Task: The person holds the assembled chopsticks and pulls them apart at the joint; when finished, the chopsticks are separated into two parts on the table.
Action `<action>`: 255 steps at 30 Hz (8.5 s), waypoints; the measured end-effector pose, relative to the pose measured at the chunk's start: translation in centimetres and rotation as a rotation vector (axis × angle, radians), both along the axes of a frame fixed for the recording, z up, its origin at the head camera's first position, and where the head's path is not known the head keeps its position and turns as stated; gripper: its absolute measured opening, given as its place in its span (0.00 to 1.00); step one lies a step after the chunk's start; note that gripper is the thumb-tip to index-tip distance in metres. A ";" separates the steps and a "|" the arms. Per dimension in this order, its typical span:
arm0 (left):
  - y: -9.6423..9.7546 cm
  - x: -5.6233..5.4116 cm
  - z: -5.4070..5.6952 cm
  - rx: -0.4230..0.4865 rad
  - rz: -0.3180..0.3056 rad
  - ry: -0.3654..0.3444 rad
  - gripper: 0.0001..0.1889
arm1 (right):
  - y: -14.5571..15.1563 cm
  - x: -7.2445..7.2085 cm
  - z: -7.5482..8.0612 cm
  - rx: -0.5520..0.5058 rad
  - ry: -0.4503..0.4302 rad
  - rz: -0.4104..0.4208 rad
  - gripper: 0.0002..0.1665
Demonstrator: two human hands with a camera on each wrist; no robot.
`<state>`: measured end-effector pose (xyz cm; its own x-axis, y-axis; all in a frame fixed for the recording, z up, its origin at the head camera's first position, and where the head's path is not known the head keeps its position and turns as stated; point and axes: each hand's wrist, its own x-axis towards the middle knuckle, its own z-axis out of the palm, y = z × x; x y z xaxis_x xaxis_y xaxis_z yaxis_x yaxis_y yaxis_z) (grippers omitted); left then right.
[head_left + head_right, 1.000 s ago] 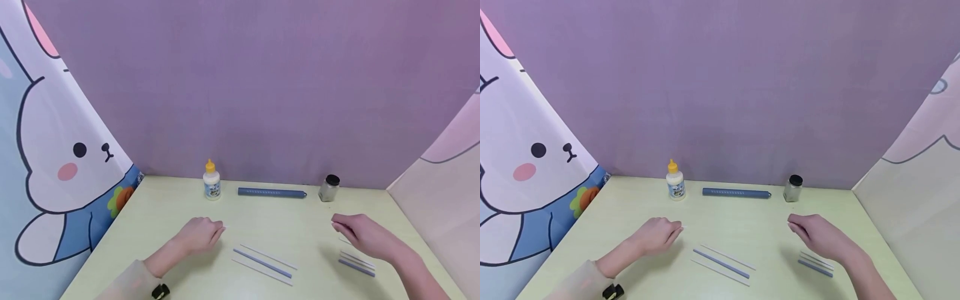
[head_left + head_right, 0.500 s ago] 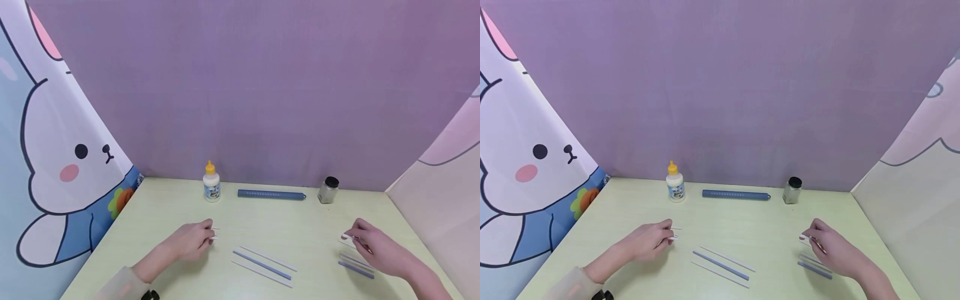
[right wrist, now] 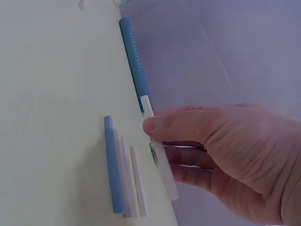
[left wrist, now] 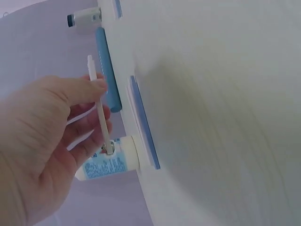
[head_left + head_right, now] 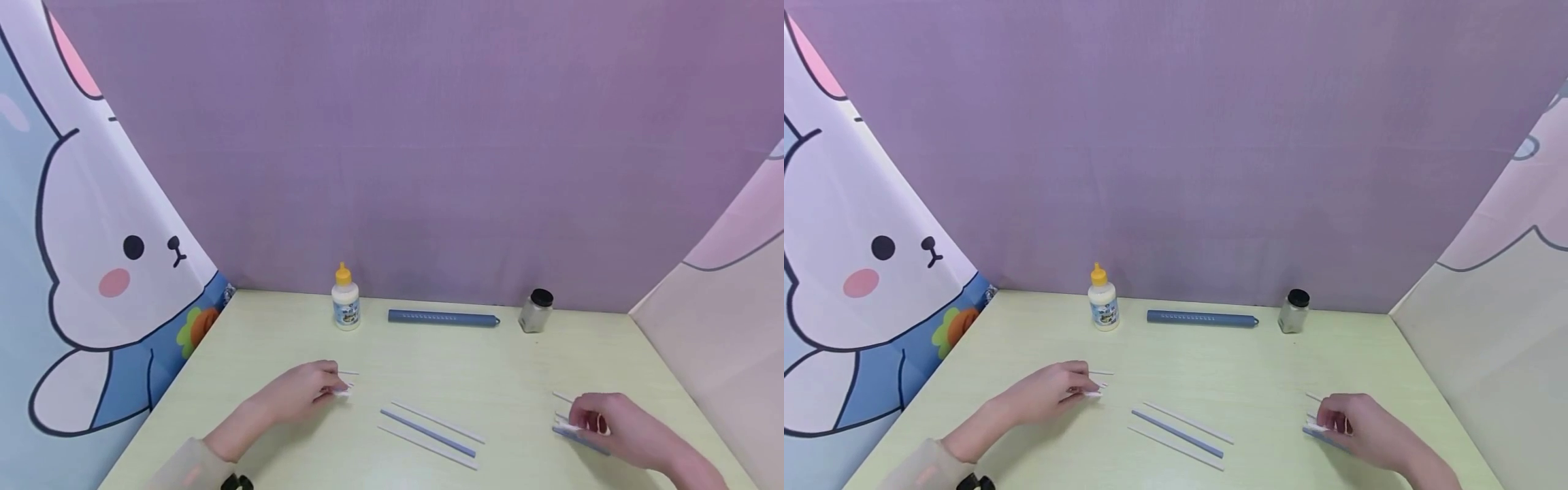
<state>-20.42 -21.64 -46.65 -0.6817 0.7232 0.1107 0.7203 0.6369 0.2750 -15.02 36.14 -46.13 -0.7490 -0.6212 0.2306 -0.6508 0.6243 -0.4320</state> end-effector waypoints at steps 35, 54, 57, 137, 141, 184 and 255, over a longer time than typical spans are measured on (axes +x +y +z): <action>-1.4 -1.6 -2.5 0.006 0.114 -0.033 0.08 | -0.5 -0.2 -2.0 0.133 -0.132 -0.092 0.16; 5.4 -1.1 0.8 -0.056 -0.016 0.011 0.04 | -5.9 -1.5 -0.6 0.057 -0.079 0.020 0.14; 7.3 -1.1 1.0 -0.066 -0.041 0.002 0.03 | -7.2 -1.7 0.0 0.061 -0.073 0.019 0.14; 14.0 1.4 1.1 0.012 -0.013 0.133 0.23 | -19.6 -3.1 2.9 0.060 -0.002 0.181 0.14; 13.9 1.4 1.4 -0.010 -0.058 0.119 0.24 | -19.4 -3.0 2.9 0.063 0.001 0.228 0.16; 14.4 2.3 2.4 -0.074 -0.043 0.173 0.24 | -18.4 -3.3 4.3 0.028 -0.094 0.343 0.18; 13.5 3.2 3.0 -0.091 -0.065 0.318 0.21 | -19.6 -2.0 5.1 0.098 -0.041 0.265 0.18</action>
<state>-17.18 -8.13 -43.66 -0.5758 0.7805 0.2434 0.8005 0.5988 -0.0263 -17.02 16.51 -41.08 -0.5651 -0.8143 0.1330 -0.7801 0.4748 -0.4074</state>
